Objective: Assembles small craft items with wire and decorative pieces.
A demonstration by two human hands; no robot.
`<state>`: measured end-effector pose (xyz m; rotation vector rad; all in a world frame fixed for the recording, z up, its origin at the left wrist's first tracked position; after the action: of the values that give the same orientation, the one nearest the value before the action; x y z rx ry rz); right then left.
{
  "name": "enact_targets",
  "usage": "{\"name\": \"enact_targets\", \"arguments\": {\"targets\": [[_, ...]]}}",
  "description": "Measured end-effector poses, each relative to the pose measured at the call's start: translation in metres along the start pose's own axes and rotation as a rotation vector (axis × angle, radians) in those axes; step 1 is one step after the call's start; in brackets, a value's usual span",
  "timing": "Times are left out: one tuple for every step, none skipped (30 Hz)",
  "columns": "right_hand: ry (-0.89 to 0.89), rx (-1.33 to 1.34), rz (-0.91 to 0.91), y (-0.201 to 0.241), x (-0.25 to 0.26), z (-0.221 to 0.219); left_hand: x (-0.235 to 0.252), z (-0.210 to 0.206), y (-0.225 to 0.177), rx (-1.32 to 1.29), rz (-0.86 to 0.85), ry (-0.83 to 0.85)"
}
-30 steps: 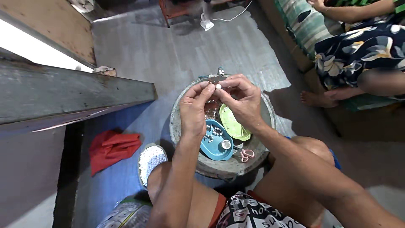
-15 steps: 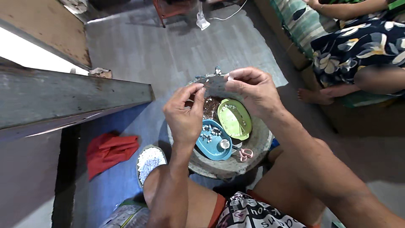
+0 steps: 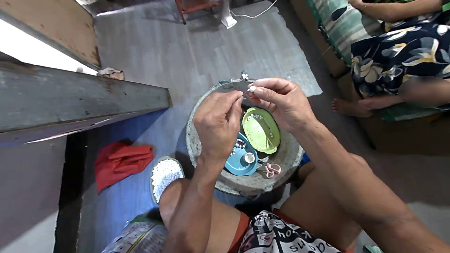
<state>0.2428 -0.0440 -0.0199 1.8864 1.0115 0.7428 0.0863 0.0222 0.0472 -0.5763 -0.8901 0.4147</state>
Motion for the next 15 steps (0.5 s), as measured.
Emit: {"name": "enact_targets", "arguments": {"targets": [[0.001, -0.009, 0.002, 0.0000, -0.0001, -0.0002, 0.0000, -0.0004, 0.0000, 0.004, 0.001, 0.004], [0.001, -0.021, 0.004, 0.0003, -0.0002, -0.0001, 0.0001, -0.0007, -0.0001, 0.005, 0.001, 0.005], [0.001, -0.030, 0.007, 0.0004, -0.0002, -0.0001, 0.0002, -0.0008, 0.0000, 0.007, 0.002, 0.005], [0.003, -0.036, 0.012, 0.0006, -0.0003, -0.0002, 0.0002, -0.0009, 0.0002, 0.009, 0.003, 0.006], [0.004, -0.043, 0.018, 0.0008, -0.0004, -0.0002, 0.0002, -0.0010, 0.0004, 0.012, 0.004, 0.008], [0.004, -0.049, 0.024, 0.0011, -0.0005, -0.0002, 0.0001, -0.0011, 0.0007, 0.015, 0.006, 0.010], [0.004, -0.052, 0.030, 0.0012, -0.0004, 0.0000, 0.0000, -0.0013, 0.0010, 0.015, 0.008, 0.011], [0.008, -0.053, 0.035, 0.0015, -0.0003, 0.0000, -0.0002, -0.0015, 0.0014, 0.016, 0.010, 0.012], [0.012, -0.060, 0.039, 0.0018, -0.0003, -0.0002, -0.0003, -0.0019, 0.0015, 0.016, 0.011, 0.014], [0.014, -0.070, 0.043, 0.0020, -0.0003, -0.0003, -0.0005, -0.0022, 0.0014, 0.016, 0.012, 0.016], [0.012, -0.080, 0.047, 0.0024, -0.0004, -0.0003, -0.0006, -0.0024, 0.0011, 0.015, 0.013, 0.017], [0.010, -0.092, 0.051, 0.0027, -0.0006, -0.0003, -0.0008, -0.0027, 0.0009, 0.016, 0.013, 0.017], [0.009, -0.102, 0.055, 0.0031, -0.0007, -0.0004, -0.0010, -0.0030, 0.0009, 0.019, 0.012, 0.020], [0.011, -0.110, 0.062, 0.0035, -0.0009, -0.0005, -0.0011, -0.0034, 0.0010, 0.024, 0.013, 0.022], [0.015, -0.120, 0.069, 0.0040, -0.0010, -0.0005, -0.0010, -0.0036, 0.0010, 0.029, 0.013, 0.025]]}}
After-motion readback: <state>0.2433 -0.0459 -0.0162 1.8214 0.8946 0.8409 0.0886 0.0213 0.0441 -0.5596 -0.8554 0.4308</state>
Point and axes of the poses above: each hand's wrist, its own x-axis towards the middle knuckle, its own z-axis out of the back of the hand, y = z × x, the point moved 10 cm from there along x, towards the middle knuckle, and after that the axes turned 3 degrees about -x, right-handed, at the moved point
